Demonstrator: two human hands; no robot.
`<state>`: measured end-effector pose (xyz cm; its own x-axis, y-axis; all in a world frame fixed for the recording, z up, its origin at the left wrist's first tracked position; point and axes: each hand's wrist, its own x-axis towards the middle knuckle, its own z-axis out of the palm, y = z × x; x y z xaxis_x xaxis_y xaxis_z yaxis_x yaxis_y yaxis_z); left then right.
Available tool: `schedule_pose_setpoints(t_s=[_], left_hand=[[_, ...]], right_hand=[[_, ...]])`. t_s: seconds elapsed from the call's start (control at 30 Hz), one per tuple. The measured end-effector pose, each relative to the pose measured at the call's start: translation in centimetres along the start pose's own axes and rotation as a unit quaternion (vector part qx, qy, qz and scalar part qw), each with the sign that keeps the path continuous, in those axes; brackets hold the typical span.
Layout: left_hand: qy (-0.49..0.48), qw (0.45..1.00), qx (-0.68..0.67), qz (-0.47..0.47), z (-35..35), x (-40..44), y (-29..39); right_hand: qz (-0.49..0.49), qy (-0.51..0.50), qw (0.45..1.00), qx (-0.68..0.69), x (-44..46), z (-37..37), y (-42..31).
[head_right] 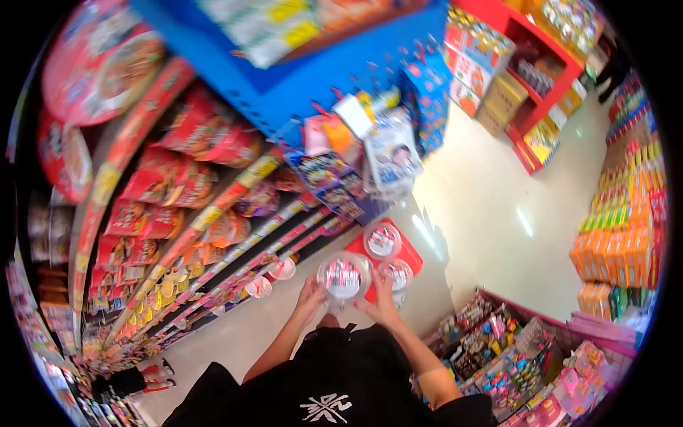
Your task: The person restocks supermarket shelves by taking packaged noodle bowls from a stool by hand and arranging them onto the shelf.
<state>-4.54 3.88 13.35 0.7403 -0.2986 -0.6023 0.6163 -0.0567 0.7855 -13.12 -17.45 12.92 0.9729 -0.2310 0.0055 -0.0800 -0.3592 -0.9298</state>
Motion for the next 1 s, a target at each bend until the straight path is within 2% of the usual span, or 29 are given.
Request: schedule_pose_setpoints(t_s=[0.07, 0.1, 0.13, 0.17, 0.27, 0.33, 0.43, 0.5, 0.6, 0.63, 0.67, 0.7, 0.73, 0.77, 0.8, 0.87, 0.9, 0.97, 1.0], left_hand=[[-0.023, 0.999, -0.029, -0.007, -2.3, -3.7, 3.4], [-0.019, 0.998, -0.047, 0.025, -3.5, -6.0, 5.1], [-0.016, 0.996, -0.064, 0.055, -4.3, -8.2, 6.7], [-0.015, 0.993, -0.08, 0.083, -5.6, -9.9, 7.9], [-0.005, 0.988, -0.021, 0.15, -10.7, -12.9, 9.3], [-0.035, 0.965, -0.108, 0.235, -11.8, -16.3, 13.2], [-0.022, 0.937, -0.053, 0.343, -16.3, -19.8, 17.4], [0.02, 0.908, 0.008, 0.418, -19.1, -21.3, 20.1], [0.008, 0.852, 0.041, 0.522, -21.7, -24.6, 26.3], [0.025, 0.848, 0.04, 0.528, -22.3, -25.7, 28.2], [0.041, 0.843, 0.039, 0.536, -22.9, -26.4, 30.0], [0.077, 0.806, 0.074, 0.582, -23.5, -26.5, 31.9], [0.113, 0.764, 0.159, 0.615, -24.3, -27.2, 34.5], [0.079, 0.744, 0.177, 0.639, -25.3, -27.3, 36.7], [0.138, 0.735, 0.2, 0.633, -25.3, -27.5, 38.2], [0.181, 0.674, 0.257, 0.668, -26.9, -27.1, 42.2], [0.175, 0.667, 0.229, 0.687, -27.5, -26.4, 43.8], [0.198, 0.657, 0.257, 0.681, -28.8, -26.1, 46.7], [0.209, 0.656, 0.256, 0.679, -29.2, -25.9, 47.8]], right_hand=[[-0.072, -0.03, 0.997, -0.001, -0.2, 1.6, -2.4], [-0.098, -0.047, 0.994, -0.01, -0.6, 2.1, -5.2], [-0.112, -0.064, 0.991, -0.04, -0.8, 2.6, -7.9], [-0.083, -0.098, 0.991, -0.044, -0.3, 3.0, -11.3], [-0.125, -0.106, 0.986, 0.034, 0.9, 7.1, -16.6], [-0.128, -0.089, 0.98, 0.127, 1.7, 10.5, -17.8], [-0.217, -0.079, 0.972, 0.032, 3.9, 11.2, -26.0], [-0.256, -0.078, 0.959, 0.092, 5.4, 12.6, -31.3], [-0.327, -0.098, 0.929, 0.14, 8.0, 13.6, -39.0], [-0.334, -0.1, 0.921, 0.172, 8.7, 14.2, -41.5], [-0.391, -0.085, 0.898, 0.182, 10.0, 14.6, -43.8], [-0.378, -0.08, 0.9, 0.201, 10.5, 15.4, -45.6], [-0.431, -0.063, 0.876, 0.208, 11.6, 16.0, -48.3], [-0.471, -0.018, 0.872, 0.133, 12.5, 16.3, -50.2], [-0.486, -0.004, 0.861, 0.147, 13.5, 17.1, -51.7], [-0.493, 0.026, 0.857, 0.148, 15.0, 18.4, -54.9], [-0.489, 0.042, 0.861, 0.132, 15.6, 18.8, -56.5], [-0.441, -0.026, 0.856, 0.269, 18.0, 20.3, -58.7], [-0.434, -0.035, 0.864, 0.251, 18.6, 20.4, -59.9]])
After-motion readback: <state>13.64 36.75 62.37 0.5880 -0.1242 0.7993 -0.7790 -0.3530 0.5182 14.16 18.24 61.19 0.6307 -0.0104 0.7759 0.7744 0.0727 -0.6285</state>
